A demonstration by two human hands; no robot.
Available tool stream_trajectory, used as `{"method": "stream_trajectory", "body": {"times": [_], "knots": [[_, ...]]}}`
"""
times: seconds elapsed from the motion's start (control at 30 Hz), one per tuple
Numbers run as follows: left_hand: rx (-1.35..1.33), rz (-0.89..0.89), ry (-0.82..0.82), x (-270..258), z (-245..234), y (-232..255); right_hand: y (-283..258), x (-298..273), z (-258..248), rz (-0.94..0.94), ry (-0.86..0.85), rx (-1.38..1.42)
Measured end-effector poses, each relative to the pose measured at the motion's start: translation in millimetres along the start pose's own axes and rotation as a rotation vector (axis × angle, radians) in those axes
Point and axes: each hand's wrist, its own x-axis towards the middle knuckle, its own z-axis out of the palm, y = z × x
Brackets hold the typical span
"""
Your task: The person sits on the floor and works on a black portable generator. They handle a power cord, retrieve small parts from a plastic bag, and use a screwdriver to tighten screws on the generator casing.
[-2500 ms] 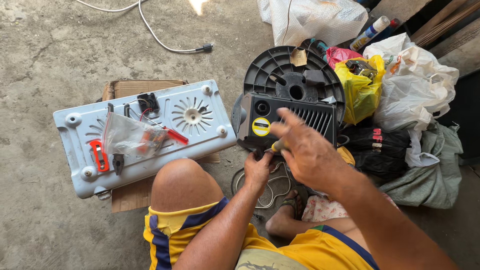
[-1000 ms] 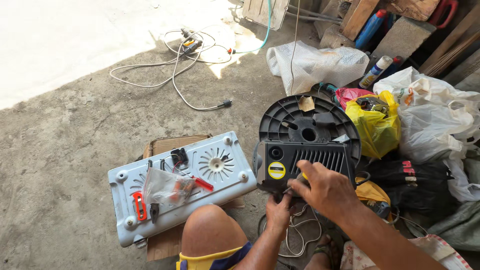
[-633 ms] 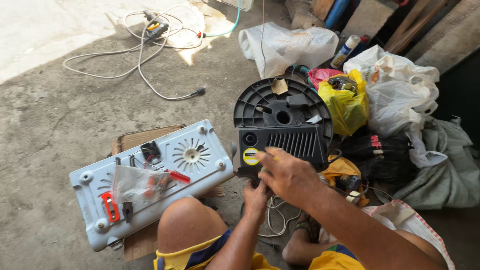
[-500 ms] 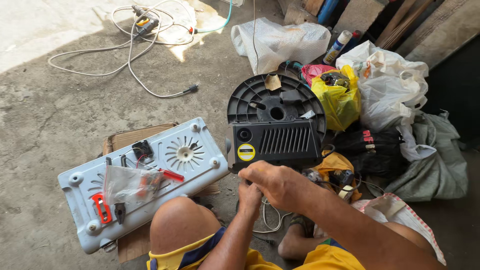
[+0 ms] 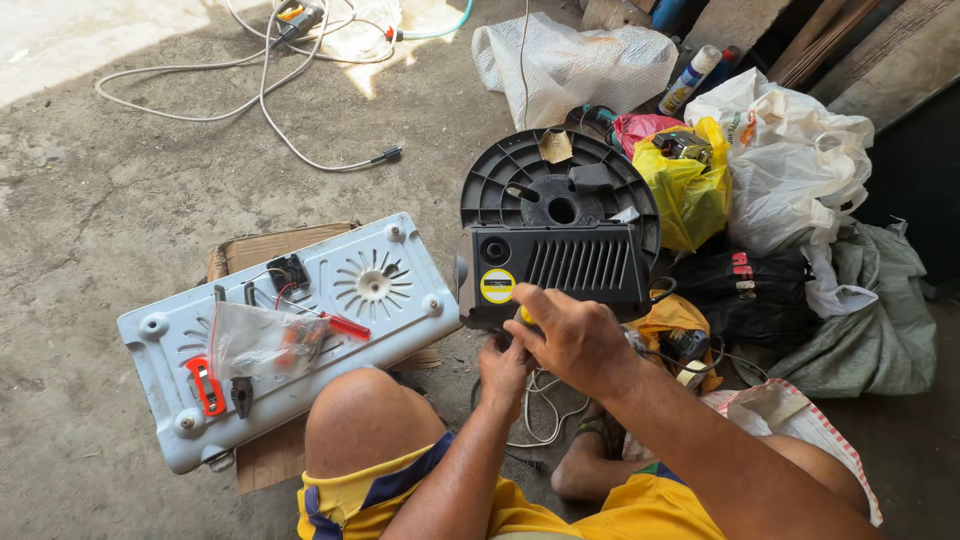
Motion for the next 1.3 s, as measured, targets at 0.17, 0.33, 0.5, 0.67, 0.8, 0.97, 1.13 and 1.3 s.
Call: {"method": "stream_trajectory", "body": {"times": [0.17, 0.33, 0.5, 0.67, 0.8, 0.97, 1.13, 1.3], "knots": [[0.061, -0.002, 0.004, -1.0, 0.6, 3.2, 5.4, -1.3, -8.0, -0.406, 0.136, 0.159], [0.044, -0.023, 0.018, -4.3, 6.0, 8.7, 20.0, -6.3, 4.7, -0.143, 0.021, 0.200], [0.090, -0.118, 0.013, -8.2, 2.9, 13.4, 25.7, -9.6, 17.1, -0.056, 0.092, 0.201], [-0.146, -0.083, 0.127, -7.3, -3.4, 29.1, 19.6, -8.1, -10.2, 0.048, 0.149, 0.272], [0.189, 0.219, 0.229, -7.5, -10.7, 49.3, 7.8, 0.1, -21.2, -0.093, 0.241, 0.421], [0.427, 0.418, 0.215, -5.0, -8.2, 67.7, -0.6, 21.8, -12.0, -0.186, 0.140, 0.267], [0.326, 0.422, 0.195, -3.9, -6.1, 71.9, -2.1, 35.4, -12.4, -0.198, 0.082, 0.230], [0.362, 0.405, 0.218, -11.9, -2.0, 71.2, 0.4, 47.4, -12.9, -0.212, -0.070, 0.206]]}}
